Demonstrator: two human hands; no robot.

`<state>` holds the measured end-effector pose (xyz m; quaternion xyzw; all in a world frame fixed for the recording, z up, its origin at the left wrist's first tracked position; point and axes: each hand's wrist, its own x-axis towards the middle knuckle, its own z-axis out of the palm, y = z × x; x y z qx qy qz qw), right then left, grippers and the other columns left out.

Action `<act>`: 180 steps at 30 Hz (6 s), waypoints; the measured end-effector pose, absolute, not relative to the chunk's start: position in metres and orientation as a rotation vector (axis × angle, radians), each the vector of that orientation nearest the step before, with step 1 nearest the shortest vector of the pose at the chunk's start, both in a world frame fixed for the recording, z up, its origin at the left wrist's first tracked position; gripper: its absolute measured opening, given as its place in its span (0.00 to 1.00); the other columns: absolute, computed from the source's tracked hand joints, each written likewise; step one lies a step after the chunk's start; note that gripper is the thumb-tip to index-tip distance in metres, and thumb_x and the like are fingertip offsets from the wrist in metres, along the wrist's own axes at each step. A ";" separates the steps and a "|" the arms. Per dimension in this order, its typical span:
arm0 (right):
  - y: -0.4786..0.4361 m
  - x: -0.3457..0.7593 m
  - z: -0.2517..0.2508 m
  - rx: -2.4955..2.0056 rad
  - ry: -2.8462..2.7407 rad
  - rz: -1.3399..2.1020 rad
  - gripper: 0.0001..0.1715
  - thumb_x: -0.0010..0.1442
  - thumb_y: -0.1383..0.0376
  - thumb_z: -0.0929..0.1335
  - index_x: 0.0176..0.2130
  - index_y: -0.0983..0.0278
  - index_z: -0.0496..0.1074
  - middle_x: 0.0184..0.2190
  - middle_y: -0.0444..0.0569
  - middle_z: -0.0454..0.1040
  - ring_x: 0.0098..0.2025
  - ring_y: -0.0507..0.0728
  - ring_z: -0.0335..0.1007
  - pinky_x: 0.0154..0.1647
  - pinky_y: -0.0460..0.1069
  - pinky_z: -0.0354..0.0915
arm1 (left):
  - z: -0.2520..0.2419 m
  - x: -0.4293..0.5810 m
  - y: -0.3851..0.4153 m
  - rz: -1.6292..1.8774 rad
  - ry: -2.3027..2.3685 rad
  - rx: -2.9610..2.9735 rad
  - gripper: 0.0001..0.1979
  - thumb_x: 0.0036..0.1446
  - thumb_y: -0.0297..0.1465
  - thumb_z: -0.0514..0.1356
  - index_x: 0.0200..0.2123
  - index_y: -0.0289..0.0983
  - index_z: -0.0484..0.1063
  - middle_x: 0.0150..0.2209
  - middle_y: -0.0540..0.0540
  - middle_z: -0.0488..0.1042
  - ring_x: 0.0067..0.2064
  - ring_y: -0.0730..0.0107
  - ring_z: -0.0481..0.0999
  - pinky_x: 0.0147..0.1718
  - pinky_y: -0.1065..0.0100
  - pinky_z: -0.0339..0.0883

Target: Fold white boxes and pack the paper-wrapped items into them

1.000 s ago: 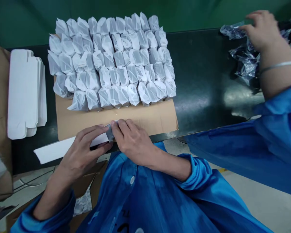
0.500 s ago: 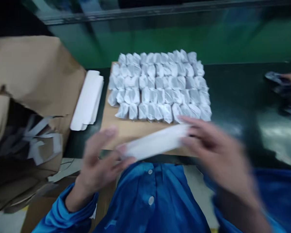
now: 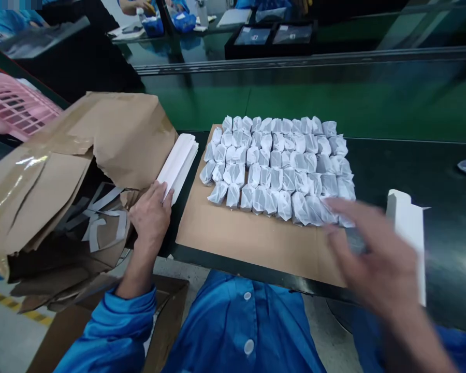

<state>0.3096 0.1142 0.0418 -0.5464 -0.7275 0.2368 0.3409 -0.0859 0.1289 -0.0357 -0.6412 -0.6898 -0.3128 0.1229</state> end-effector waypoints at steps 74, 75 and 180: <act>0.096 0.239 0.016 -0.929 -1.503 1.407 0.09 0.64 0.63 0.71 0.41 0.67 0.78 0.34 0.47 0.75 0.35 0.50 0.71 0.35 0.46 0.67 | -0.019 0.052 0.046 -1.795 -2.209 -2.858 0.18 0.54 0.33 0.65 0.46 0.41 0.65 0.32 0.51 0.76 0.30 0.69 0.77 0.28 0.70 0.70; 0.099 0.240 0.017 -0.984 -1.395 1.434 0.11 0.65 0.60 0.70 0.40 0.67 0.77 0.32 0.46 0.75 0.33 0.50 0.71 0.33 0.46 0.67 | -0.020 0.052 0.045 -1.771 -2.244 -2.916 0.18 0.54 0.34 0.65 0.46 0.41 0.64 0.31 0.52 0.75 0.29 0.69 0.77 0.27 0.69 0.70; 0.197 0.137 0.040 -0.603 -2.973 -0.386 0.24 0.70 0.75 0.55 0.41 0.64 0.77 0.43 0.46 0.75 0.58 0.57 0.66 0.54 0.54 0.66 | -0.034 -0.036 0.072 -0.501 -1.507 -2.715 0.27 0.60 0.40 0.64 0.61 0.42 0.67 0.50 0.40 0.79 0.47 0.49 0.77 0.45 0.52 0.68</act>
